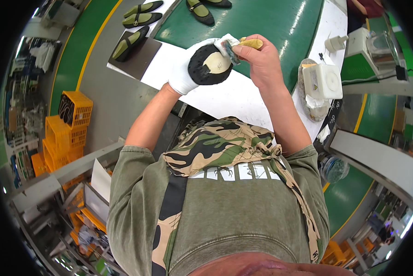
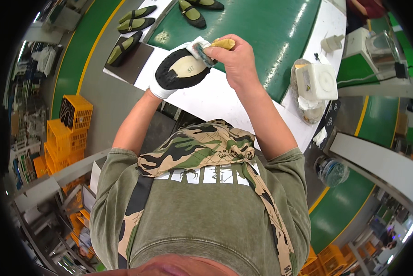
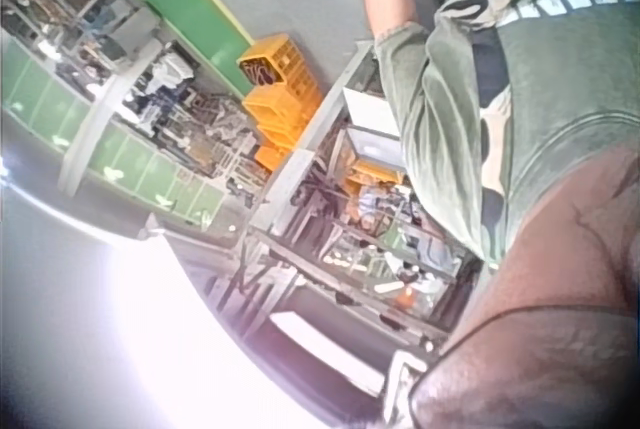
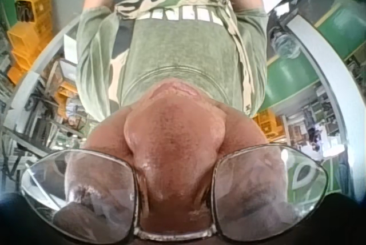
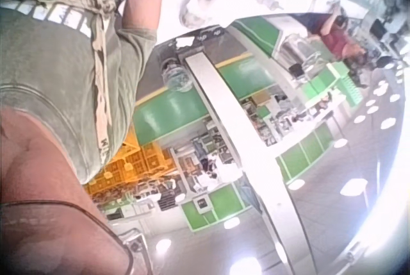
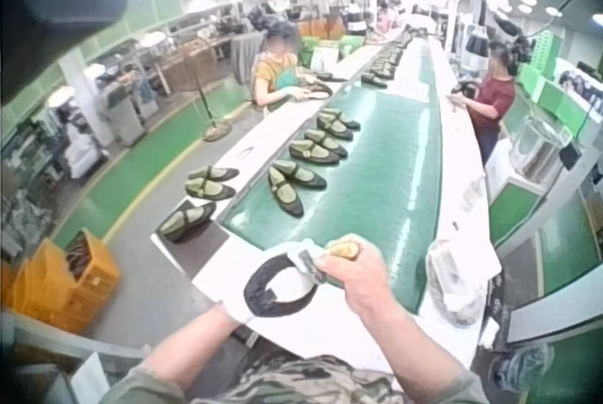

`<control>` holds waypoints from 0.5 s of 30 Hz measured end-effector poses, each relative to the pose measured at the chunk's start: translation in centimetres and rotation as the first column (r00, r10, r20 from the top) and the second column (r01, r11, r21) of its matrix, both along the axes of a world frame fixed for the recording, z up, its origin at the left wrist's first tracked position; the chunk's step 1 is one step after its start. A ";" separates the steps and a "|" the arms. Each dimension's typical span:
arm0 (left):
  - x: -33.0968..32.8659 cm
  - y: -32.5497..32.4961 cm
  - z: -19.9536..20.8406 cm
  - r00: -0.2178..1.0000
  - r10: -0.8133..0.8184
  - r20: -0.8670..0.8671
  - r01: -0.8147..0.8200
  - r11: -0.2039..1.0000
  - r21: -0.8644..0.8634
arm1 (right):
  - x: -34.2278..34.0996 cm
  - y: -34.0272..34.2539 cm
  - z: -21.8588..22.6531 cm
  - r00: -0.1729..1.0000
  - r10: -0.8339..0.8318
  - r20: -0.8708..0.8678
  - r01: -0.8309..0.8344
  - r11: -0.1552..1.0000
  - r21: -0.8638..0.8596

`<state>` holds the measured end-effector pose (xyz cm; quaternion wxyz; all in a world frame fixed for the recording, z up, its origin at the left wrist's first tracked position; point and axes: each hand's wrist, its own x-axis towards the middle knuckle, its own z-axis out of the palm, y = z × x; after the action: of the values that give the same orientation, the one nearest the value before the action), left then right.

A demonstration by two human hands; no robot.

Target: Applying liquid to the edges of shoe soles using a sponge at a conveyor belt.

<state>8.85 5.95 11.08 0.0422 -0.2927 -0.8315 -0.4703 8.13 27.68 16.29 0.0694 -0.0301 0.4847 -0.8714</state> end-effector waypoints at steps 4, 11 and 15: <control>2.7 1.2 4.6 0.979 0.062 -0.194 -0.096 0.980 -0.174 | 0.3 -1.1 2.2 0.992 0.113 -0.051 -0.113 0.994 0.011; 6.8 -1.8 5.4 0.847 0.106 0.522 -0.127 0.992 0.004 | -1.5 -4.4 3.6 0.934 0.265 -0.241 -0.276 0.961 -0.014; 9.4 -4.1 4.3 0.895 0.155 0.419 -0.171 0.985 0.001 | -2.5 -7.3 3.3 0.897 0.319 -0.305 -0.335 0.942 0.003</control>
<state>18.24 1.89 15.36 -0.0916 -0.1139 -0.8337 -0.5326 5.63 20.40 19.61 0.1392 -0.2453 0.4557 -0.8443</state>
